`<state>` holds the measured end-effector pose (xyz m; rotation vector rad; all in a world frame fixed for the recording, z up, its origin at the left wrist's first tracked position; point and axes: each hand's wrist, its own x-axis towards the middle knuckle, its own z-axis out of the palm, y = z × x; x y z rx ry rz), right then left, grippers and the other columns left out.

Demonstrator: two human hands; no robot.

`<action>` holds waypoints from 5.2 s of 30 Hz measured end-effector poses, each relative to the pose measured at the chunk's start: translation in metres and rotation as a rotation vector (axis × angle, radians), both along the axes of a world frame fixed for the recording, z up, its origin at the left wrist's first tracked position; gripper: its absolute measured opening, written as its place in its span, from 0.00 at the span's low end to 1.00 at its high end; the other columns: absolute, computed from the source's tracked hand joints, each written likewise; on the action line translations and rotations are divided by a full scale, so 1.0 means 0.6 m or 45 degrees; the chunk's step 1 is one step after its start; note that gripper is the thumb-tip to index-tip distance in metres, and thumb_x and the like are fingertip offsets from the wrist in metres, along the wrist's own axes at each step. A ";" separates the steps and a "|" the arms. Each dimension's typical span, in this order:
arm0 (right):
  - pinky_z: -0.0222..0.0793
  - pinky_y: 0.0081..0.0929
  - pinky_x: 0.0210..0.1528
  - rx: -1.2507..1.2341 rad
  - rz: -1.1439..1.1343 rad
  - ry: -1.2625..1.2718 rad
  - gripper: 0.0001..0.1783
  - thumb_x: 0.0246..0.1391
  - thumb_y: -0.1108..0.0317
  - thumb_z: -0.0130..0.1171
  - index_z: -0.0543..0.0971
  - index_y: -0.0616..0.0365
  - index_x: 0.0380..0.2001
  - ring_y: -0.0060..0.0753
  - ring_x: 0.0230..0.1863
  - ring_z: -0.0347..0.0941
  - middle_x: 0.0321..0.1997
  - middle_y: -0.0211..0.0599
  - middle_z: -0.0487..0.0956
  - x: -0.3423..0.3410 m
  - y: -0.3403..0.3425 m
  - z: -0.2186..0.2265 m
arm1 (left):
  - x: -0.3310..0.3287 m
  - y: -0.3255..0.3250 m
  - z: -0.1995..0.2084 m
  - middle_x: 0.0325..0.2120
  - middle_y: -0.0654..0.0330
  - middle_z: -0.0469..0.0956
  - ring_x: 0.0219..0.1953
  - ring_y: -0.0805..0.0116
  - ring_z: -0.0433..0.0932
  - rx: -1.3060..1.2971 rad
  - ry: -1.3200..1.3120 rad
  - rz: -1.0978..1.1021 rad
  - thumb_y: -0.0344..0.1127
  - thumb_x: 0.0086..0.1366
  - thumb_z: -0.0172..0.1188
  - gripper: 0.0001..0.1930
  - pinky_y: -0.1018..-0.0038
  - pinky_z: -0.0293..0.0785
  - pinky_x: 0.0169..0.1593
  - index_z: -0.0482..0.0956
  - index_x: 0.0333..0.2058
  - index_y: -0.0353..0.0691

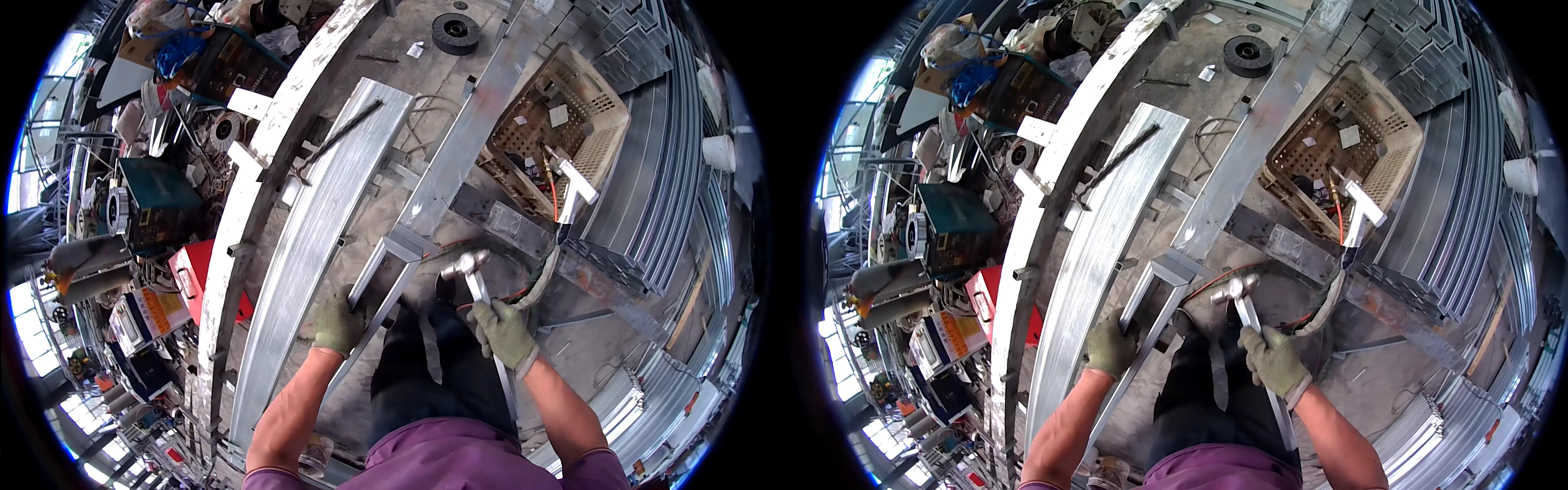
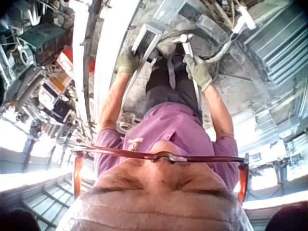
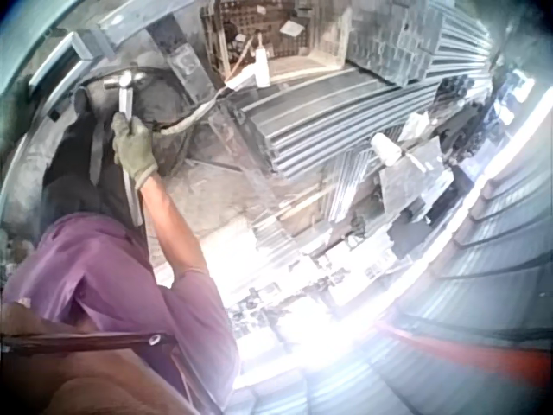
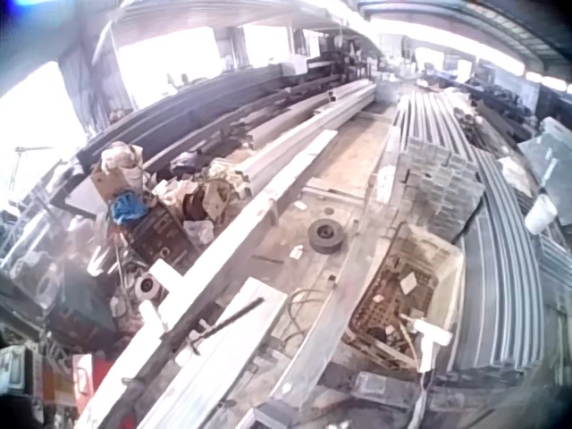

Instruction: The person aligns metal bars on a workbench, uses a hammer to adjust joints, and welds the connections with a handheld welding tool. The person repeatedly repositions the frame and welds multiple joints to assemble the structure.

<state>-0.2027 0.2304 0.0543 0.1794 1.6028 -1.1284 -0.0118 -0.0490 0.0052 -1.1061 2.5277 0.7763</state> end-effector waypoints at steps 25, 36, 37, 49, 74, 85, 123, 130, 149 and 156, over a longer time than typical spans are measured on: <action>0.71 0.36 0.20 0.112 0.256 0.235 0.29 0.75 0.42 0.57 0.82 0.63 0.37 0.31 0.18 0.77 0.20 0.37 0.78 -0.127 -0.104 0.051 | -0.006 0.004 -0.005 0.39 0.40 0.87 0.45 0.37 0.86 0.141 -0.067 0.100 0.56 0.69 0.68 0.25 0.46 0.80 0.48 0.83 0.52 0.41; 0.62 0.24 0.12 0.082 0.160 0.217 0.26 0.76 0.43 0.56 0.79 0.58 0.36 0.19 0.13 0.65 0.17 0.24 0.70 -0.140 -0.110 0.077 | -0.008 -0.001 -0.005 0.44 0.41 0.86 0.48 0.38 0.85 0.055 -0.093 0.031 0.54 0.69 0.68 0.23 0.46 0.80 0.51 0.84 0.50 0.40; 0.62 0.24 0.12 0.034 0.023 0.231 0.26 0.77 0.44 0.56 0.79 0.57 0.36 0.20 0.13 0.65 0.17 0.24 0.70 -0.148 -0.106 0.071 | -0.008 -0.001 -0.005 0.43 0.42 0.86 0.48 0.38 0.85 0.087 -0.100 0.054 0.54 0.68 0.68 0.23 0.46 0.80 0.51 0.84 0.50 0.40; 0.61 0.25 0.14 0.036 -0.030 0.185 0.28 0.79 0.44 0.52 0.78 0.58 0.35 0.22 0.11 0.64 0.16 0.27 0.69 -0.105 -0.088 0.051 | -0.024 0.003 0.014 0.46 0.42 0.86 0.50 0.40 0.85 0.142 -0.210 0.060 0.40 0.65 0.67 0.22 0.49 0.80 0.53 0.81 0.55 0.41; 0.62 0.26 0.14 -0.127 -0.322 0.163 0.14 0.70 0.63 0.69 0.78 0.55 0.31 0.21 0.12 0.67 0.17 0.27 0.74 -0.011 -0.194 -0.075 | -0.012 0.004 0.017 0.59 0.40 0.80 0.59 0.40 0.81 0.166 0.225 -0.095 0.57 0.69 0.68 0.42 0.49 0.78 0.60 0.68 0.69 0.32; 0.61 0.25 0.15 -0.089 -0.204 0.223 0.11 0.67 0.64 0.72 0.82 0.58 0.36 0.21 0.13 0.67 0.18 0.26 0.75 -0.031 -0.184 -0.078 | -0.015 0.026 0.026 0.72 0.34 0.65 0.70 0.34 0.71 -0.202 0.490 -0.505 0.53 0.56 0.78 0.38 0.44 0.72 0.65 0.78 0.62 0.42; 0.64 0.21 0.18 -0.068 -0.357 0.376 0.16 0.65 0.65 0.72 0.84 0.62 0.50 0.15 0.16 0.69 0.23 0.24 0.78 0.011 -0.200 -0.038 | -0.149 -0.001 0.012 0.60 0.43 0.81 0.61 0.39 0.80 0.103 0.394 -0.002 0.53 0.68 0.71 0.32 0.53 0.76 0.65 0.80 0.63 0.39; 0.77 0.27 0.39 -0.001 -0.198 0.468 0.17 0.61 0.63 0.76 0.86 0.65 0.46 0.21 0.33 0.78 0.33 0.31 0.87 0.005 -0.226 -0.062 | -0.155 0.003 0.011 0.51 0.46 0.86 0.52 0.44 0.86 0.238 0.356 0.095 0.50 0.70 0.70 0.27 0.56 0.81 0.54 0.82 0.61 0.42; 0.65 0.20 0.23 -0.077 -0.434 0.381 0.11 0.65 0.70 0.72 0.83 0.61 0.46 0.13 0.22 0.70 0.29 0.23 0.80 0.025 -0.244 -0.066 | -0.153 0.015 0.002 0.53 0.40 0.84 0.53 0.36 0.84 0.141 0.313 0.039 0.49 0.72 0.67 0.30 0.50 0.80 0.55 0.77 0.62 0.31; 0.64 0.19 0.23 -0.081 -0.476 0.391 0.10 0.66 0.72 0.71 0.83 0.61 0.47 0.12 0.22 0.69 0.29 0.24 0.80 0.030 -0.246 -0.069 | -0.149 0.013 -0.005 0.53 0.39 0.84 0.53 0.36 0.84 0.129 0.291 -0.014 0.49 0.73 0.66 0.31 0.49 0.80 0.56 0.75 0.65 0.32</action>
